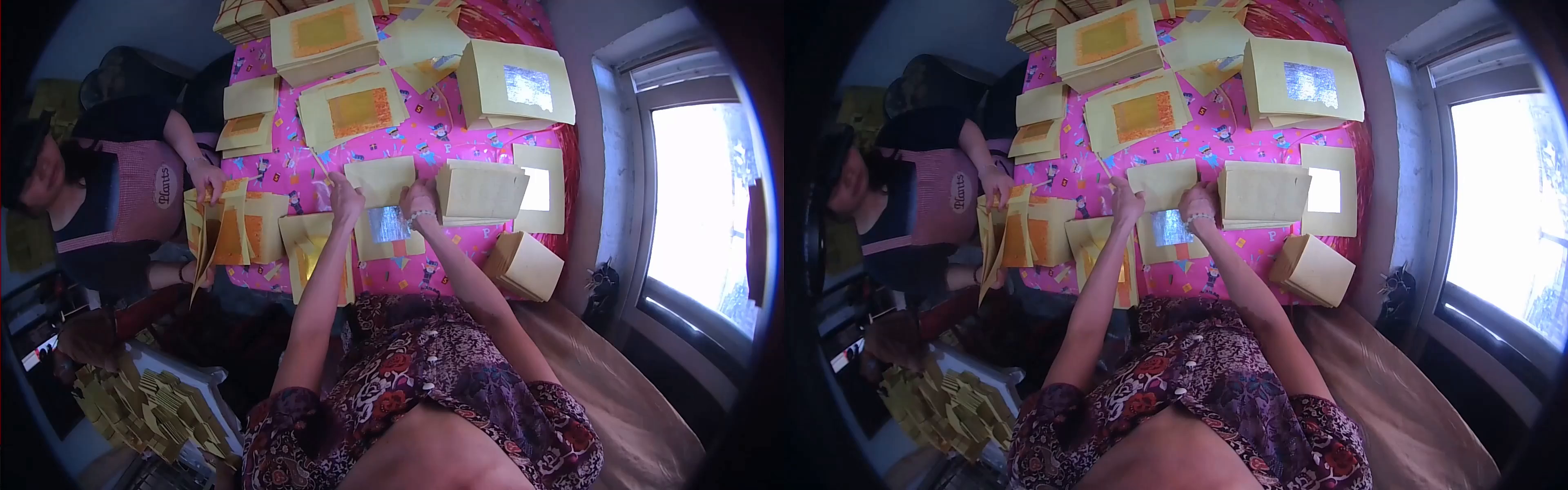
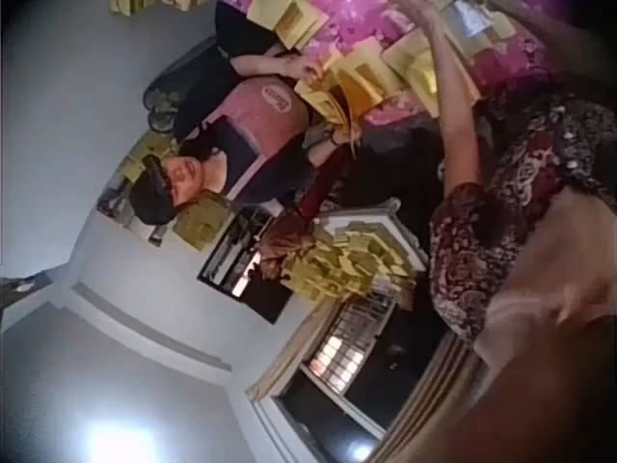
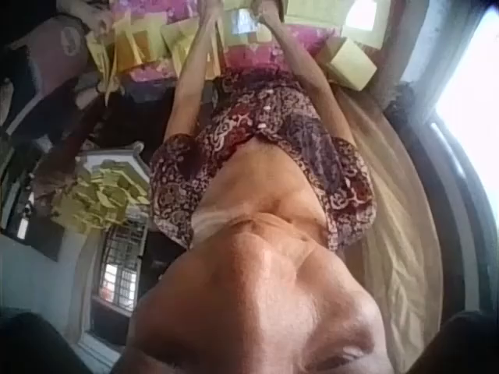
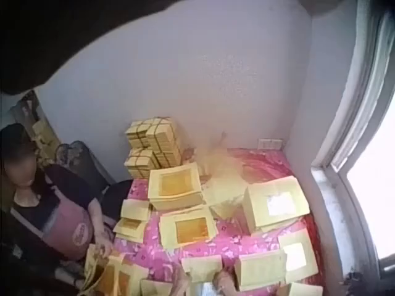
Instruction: Counting and stacking sheets of yellow joss paper with gold foil on a table.
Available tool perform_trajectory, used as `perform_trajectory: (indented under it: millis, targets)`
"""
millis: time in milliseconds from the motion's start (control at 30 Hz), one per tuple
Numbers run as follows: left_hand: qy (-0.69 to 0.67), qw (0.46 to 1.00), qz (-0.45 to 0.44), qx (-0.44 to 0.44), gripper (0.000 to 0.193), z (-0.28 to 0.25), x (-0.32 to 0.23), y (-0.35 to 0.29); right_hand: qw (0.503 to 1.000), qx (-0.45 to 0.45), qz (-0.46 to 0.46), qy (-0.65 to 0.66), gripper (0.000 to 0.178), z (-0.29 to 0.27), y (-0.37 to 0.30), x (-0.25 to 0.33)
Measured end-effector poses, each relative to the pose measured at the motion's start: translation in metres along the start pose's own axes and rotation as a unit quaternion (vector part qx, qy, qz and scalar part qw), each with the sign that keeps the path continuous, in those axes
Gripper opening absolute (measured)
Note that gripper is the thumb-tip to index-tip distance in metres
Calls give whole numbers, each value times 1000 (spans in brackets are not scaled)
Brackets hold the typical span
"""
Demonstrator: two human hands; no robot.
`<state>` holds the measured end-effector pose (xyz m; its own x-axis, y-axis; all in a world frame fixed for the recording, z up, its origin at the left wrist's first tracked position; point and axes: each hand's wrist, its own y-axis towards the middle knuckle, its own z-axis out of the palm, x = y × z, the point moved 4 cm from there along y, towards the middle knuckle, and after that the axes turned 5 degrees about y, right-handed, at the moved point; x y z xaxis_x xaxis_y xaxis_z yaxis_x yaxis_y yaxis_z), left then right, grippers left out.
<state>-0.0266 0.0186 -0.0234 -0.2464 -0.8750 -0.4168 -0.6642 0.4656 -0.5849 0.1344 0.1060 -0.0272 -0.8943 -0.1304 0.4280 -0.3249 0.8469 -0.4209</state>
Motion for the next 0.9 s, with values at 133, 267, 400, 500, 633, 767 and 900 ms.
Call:
perform_trajectory:
  millis: [133,267,400,500,633,767,900]
  targets:
    - [61,981,131,-133,38,4,0,-4,999,-26,-19,-33,45,-3,-2,5]
    - [222,903,230,-286,24,-1,-28,-32,997,-68,-4,-29,43,1,1,-3]
    - [222,904,258,-259,20,1,-17,-27,1000,-9,1,-15,48,1,-1,2]
    - [167,949,226,-142,24,12,-8,-21,1000,1,-1,7,47,2,-4,5]
    - [197,936,266,-120,30,17,-32,-43,997,-67,-22,-45,43,3,2,-4]
    - [236,930,247,-137,30,22,-29,-42,989,-82,-88,-88,40,-8,-14,10]
    - [286,919,228,-150,26,34,-26,-35,954,-230,-150,-122,25,-24,-34,30]
